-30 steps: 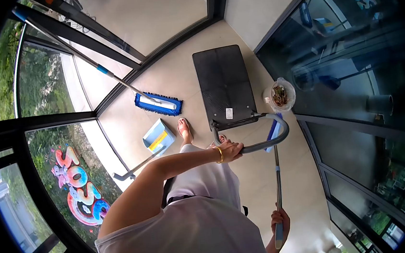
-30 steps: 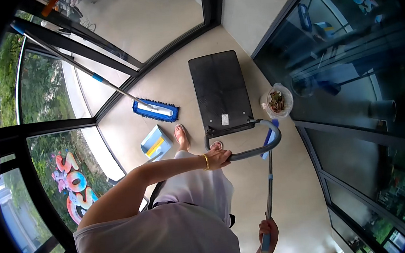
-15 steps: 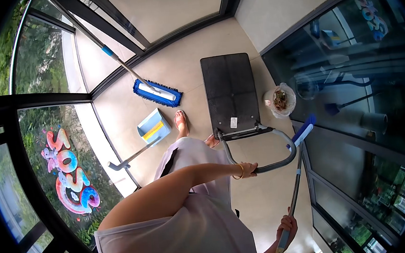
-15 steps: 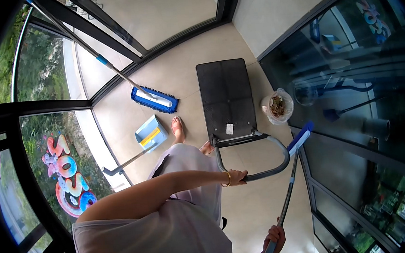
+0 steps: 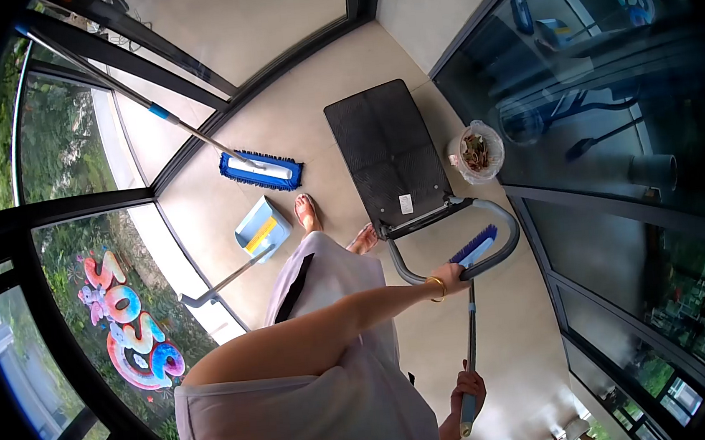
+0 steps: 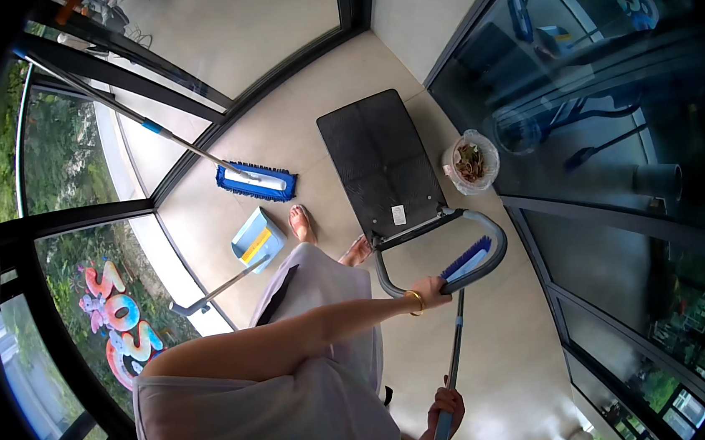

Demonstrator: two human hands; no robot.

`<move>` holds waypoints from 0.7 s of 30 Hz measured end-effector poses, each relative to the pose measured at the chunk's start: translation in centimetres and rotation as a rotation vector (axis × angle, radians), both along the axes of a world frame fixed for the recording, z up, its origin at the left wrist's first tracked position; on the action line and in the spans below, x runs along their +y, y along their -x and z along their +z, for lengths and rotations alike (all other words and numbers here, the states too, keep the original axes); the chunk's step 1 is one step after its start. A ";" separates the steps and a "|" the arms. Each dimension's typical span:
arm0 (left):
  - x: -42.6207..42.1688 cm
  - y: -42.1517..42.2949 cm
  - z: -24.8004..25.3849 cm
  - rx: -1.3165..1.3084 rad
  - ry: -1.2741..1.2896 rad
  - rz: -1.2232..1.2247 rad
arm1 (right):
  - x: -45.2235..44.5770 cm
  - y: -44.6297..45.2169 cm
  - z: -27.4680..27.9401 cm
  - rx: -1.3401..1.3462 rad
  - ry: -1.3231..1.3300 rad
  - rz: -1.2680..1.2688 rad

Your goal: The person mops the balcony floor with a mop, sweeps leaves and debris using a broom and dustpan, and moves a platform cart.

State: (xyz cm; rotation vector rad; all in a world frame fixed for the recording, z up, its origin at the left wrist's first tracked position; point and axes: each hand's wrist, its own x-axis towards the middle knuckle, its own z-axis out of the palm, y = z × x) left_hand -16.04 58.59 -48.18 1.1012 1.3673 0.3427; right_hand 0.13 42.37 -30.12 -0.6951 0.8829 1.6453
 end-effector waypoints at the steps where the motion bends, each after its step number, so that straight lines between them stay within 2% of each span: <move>1: 0.4 -0.2 0.2 0.039 -0.013 0.043 | -0.3 -0.1 -0.5 0.009 -0.001 -0.009; 11: 4.1 0.5 1.2 0.147 -0.021 0.099 | -2.6 -1.9 -4.6 0.098 0.136 -0.084; 21: 5.5 0.2 0.8 0.087 -0.041 0.032 | -0.3 -3.0 -8.0 0.026 0.178 0.044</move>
